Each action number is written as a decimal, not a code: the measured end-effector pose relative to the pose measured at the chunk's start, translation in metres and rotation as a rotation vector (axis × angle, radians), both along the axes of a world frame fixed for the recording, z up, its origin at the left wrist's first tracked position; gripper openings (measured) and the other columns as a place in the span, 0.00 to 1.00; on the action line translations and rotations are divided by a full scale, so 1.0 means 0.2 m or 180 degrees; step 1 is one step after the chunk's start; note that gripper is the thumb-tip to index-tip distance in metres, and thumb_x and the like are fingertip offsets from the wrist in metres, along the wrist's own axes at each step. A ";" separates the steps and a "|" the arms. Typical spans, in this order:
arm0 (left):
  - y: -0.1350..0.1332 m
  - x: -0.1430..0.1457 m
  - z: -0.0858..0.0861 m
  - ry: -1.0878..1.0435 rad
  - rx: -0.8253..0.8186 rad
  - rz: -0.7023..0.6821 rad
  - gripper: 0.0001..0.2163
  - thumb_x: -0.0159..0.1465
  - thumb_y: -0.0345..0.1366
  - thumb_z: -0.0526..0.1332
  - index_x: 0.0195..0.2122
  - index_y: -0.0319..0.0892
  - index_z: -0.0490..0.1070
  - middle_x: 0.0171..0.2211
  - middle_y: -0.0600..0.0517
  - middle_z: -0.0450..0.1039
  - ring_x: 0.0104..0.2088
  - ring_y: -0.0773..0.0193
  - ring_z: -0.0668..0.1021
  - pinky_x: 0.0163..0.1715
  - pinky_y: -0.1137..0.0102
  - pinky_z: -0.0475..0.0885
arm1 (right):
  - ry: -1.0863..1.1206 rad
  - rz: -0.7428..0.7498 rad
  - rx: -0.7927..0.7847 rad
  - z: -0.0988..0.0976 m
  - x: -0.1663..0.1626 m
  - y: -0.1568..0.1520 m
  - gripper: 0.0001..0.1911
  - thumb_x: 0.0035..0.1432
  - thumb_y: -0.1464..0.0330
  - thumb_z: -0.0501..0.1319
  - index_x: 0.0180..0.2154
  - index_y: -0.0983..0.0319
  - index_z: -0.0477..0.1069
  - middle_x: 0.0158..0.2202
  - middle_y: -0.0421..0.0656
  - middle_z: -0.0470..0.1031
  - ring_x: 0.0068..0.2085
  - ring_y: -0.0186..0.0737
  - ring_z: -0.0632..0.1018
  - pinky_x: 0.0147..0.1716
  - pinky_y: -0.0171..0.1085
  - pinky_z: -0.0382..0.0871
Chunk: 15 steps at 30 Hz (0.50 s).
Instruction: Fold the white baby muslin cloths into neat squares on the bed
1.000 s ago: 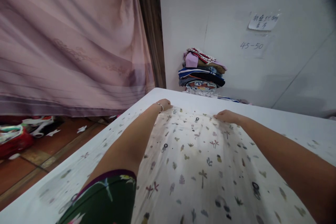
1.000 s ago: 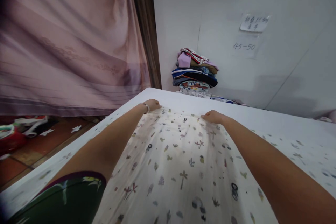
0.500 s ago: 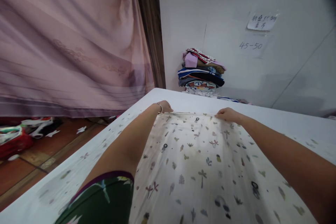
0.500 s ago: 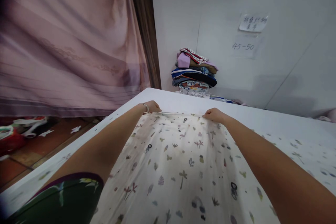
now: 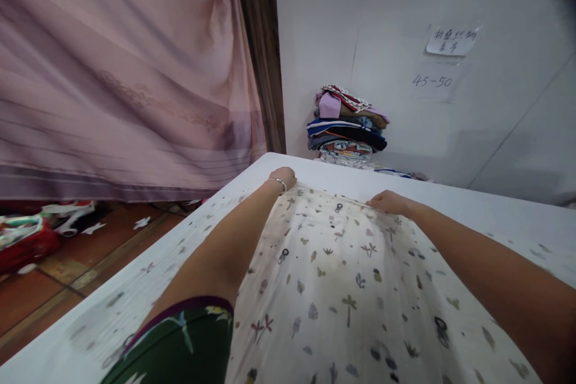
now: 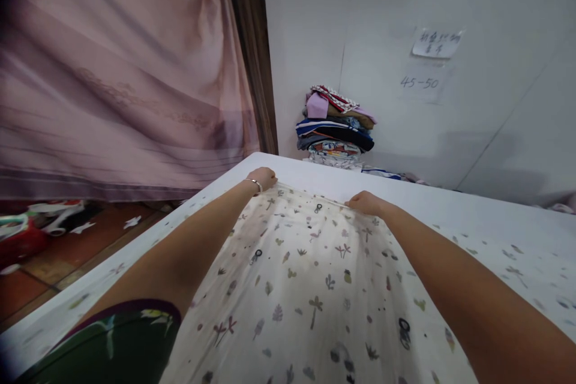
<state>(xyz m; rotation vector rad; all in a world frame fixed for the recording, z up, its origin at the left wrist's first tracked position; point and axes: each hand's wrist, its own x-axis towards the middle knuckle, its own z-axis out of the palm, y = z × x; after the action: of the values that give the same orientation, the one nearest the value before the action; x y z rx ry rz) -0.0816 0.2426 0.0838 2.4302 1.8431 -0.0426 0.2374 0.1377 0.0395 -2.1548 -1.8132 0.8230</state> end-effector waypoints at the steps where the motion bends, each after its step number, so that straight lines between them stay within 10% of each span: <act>1: 0.00 0.01 0.00 0.0001 0.0061 0.0031 0.14 0.59 0.37 0.52 0.38 0.38 0.75 0.40 0.41 0.74 0.40 0.55 0.76 0.41 0.66 0.69 | -0.0025 -0.0001 0.0042 0.00 0.00 0.00 0.19 0.50 0.54 0.59 0.33 0.62 0.77 0.38 0.46 0.77 0.36 0.42 0.75 0.32 0.33 0.66; 15: 0.08 0.09 -0.14 -0.0248 -0.0104 0.0610 0.15 0.61 0.34 0.51 0.44 0.34 0.71 0.45 0.34 0.71 0.44 0.52 0.75 0.37 0.67 0.70 | -0.0660 -0.0174 0.0545 -0.06 0.00 0.10 0.15 0.53 0.62 0.54 0.28 0.64 0.76 0.32 0.47 0.77 0.36 0.43 0.74 0.33 0.33 0.62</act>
<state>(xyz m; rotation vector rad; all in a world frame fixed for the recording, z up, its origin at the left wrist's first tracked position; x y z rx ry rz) -0.0627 0.2579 0.0567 2.1900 2.0137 0.0345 0.2364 0.1586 0.0277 -2.2358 -1.8336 0.4282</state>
